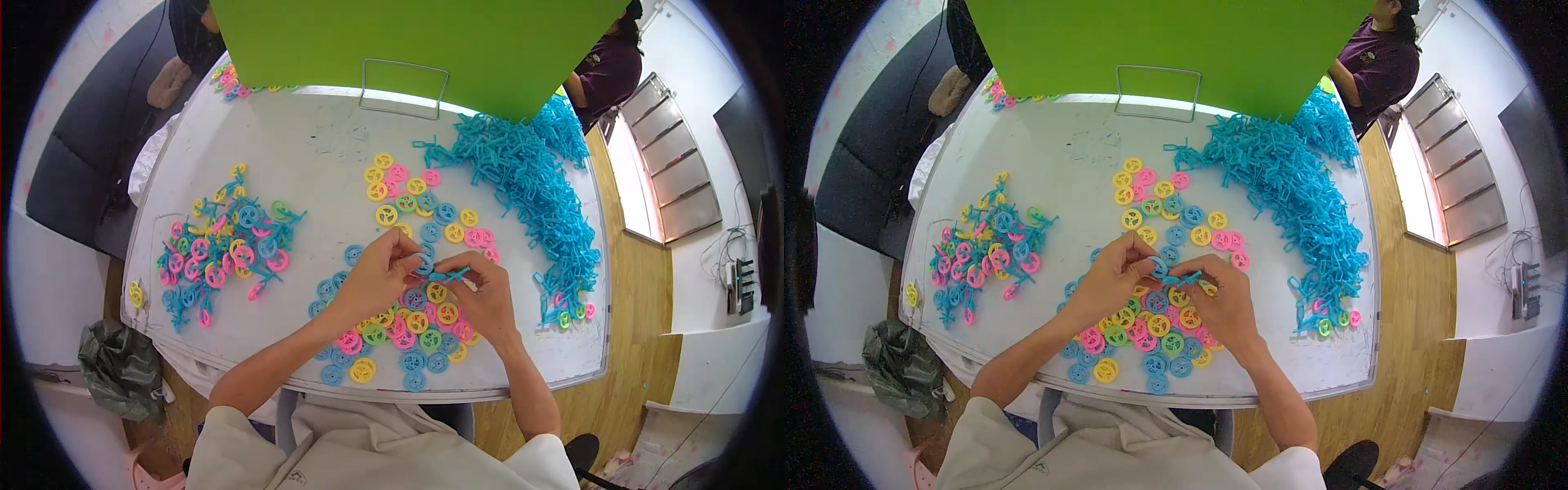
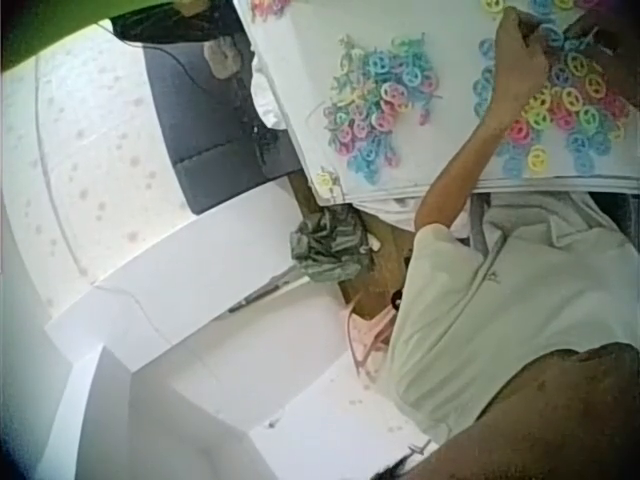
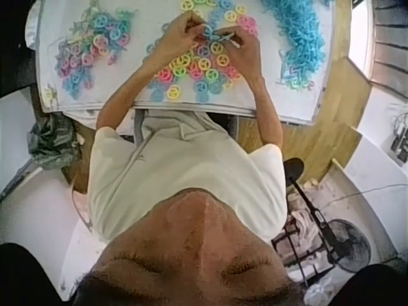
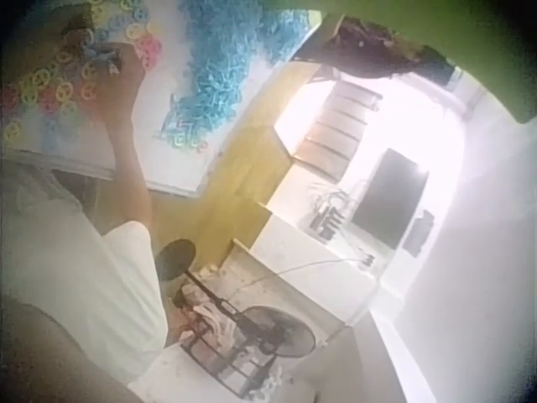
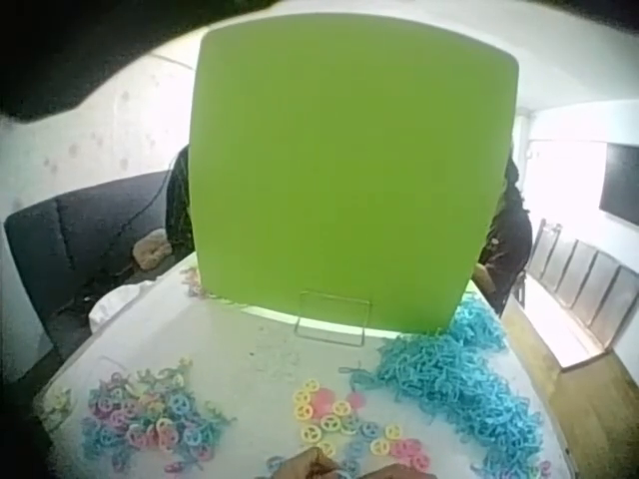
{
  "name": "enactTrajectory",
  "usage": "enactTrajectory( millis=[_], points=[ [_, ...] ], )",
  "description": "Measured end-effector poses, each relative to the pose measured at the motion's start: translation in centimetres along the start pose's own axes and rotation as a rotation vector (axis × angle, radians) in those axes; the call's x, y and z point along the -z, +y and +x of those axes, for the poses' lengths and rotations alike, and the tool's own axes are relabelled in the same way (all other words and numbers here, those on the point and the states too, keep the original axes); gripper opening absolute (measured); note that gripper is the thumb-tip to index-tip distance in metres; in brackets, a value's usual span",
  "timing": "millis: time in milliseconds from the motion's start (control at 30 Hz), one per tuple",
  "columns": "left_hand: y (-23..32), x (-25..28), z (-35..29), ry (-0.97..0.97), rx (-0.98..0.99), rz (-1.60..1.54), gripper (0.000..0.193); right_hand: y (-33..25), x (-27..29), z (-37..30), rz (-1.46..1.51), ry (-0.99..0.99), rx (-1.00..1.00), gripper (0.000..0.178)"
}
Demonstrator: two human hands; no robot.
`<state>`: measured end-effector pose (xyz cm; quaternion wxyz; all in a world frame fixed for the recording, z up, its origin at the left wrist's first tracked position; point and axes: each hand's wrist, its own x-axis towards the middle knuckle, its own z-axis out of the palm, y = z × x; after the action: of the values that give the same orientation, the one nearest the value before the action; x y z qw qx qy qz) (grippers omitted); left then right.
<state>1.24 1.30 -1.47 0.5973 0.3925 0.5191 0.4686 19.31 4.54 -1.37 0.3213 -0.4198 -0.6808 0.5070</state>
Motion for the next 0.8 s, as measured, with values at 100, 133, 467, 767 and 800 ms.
enactTrajectory(
  millis=[100,133,467,767,800],
  points=[
    [-0.6,-0.3,0.0,0.044,-0.089,0.123,0.005,-0.2,0.0,-0.1,-0.013,-0.001,-0.033,0.021],
    [-0.6,-0.4,-0.2,0.044,-0.089,0.124,0.005,-0.3,0.0,-0.1,-0.012,-0.001,-0.033,0.021],
    [-1.1,-1.2,-0.8,0.125,-0.188,0.132,0.004,-0.4,0.4,-0.1,0.247,-0.061,-0.196,0.014],
    [-1.0,-1.1,-0.8,0.092,-0.163,0.161,0.002,-0.3,0.1,0.0,0.298,-0.055,-0.242,0.015],
    [-0.7,-1.2,-1.0,0.102,-0.184,0.255,0.003,-0.2,0.1,0.0,0.267,-0.035,-0.207,0.015]
  ],
)
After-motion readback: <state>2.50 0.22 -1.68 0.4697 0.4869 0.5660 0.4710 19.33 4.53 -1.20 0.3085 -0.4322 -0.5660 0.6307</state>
